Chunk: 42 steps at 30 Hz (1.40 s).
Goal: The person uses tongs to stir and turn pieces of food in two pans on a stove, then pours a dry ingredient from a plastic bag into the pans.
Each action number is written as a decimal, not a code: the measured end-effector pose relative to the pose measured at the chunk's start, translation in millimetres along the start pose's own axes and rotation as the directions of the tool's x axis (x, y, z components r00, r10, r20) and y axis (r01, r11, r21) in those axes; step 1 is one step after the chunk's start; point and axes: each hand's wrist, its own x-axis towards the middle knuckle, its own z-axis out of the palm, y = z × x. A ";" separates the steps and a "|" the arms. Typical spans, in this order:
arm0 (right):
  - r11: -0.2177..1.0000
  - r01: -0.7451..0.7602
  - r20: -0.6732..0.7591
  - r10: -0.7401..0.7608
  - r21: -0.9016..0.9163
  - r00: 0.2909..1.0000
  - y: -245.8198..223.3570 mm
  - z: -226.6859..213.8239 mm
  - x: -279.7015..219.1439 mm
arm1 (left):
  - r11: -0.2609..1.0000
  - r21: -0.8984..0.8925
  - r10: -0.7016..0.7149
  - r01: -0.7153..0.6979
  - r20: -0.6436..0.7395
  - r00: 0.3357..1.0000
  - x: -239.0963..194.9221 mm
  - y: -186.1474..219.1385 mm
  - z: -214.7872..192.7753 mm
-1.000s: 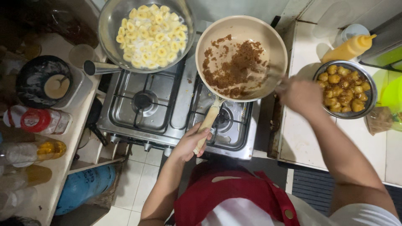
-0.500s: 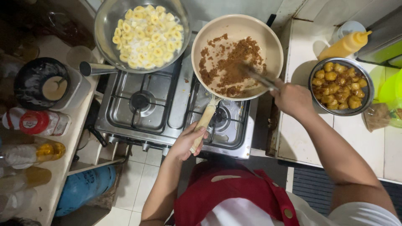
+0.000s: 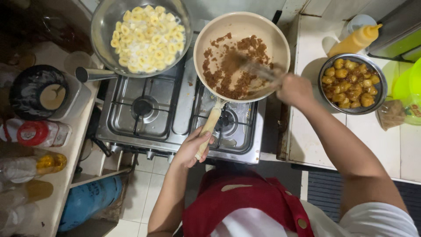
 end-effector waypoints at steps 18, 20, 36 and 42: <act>0.987 0.148 -0.195 -0.156 -0.057 0.968 -48.0 19.5 -23.4 | 1.000 0.017 -0.018 0.019 -0.033 0.999 -2.7 1.0 1.9; 1.000 0.005 -0.119 -0.009 -0.026 0.993 -36.2 12.5 0.8 | 1.000 0.023 0.002 -0.001 -0.028 1.000 -2.1 0.4 0.9; 0.948 -0.197 0.000 0.204 0.250 0.979 -26.8 -13.7 43.7 | 1.000 -0.018 -0.014 0.014 -0.026 1.000 -0.1 -0.5 0.2; 0.971 0.205 -0.100 -0.193 0.125 0.976 -40.7 6.1 6.3 | 0.999 -0.012 -0.030 0.029 -0.028 0.999 1.4 -0.2 -1.4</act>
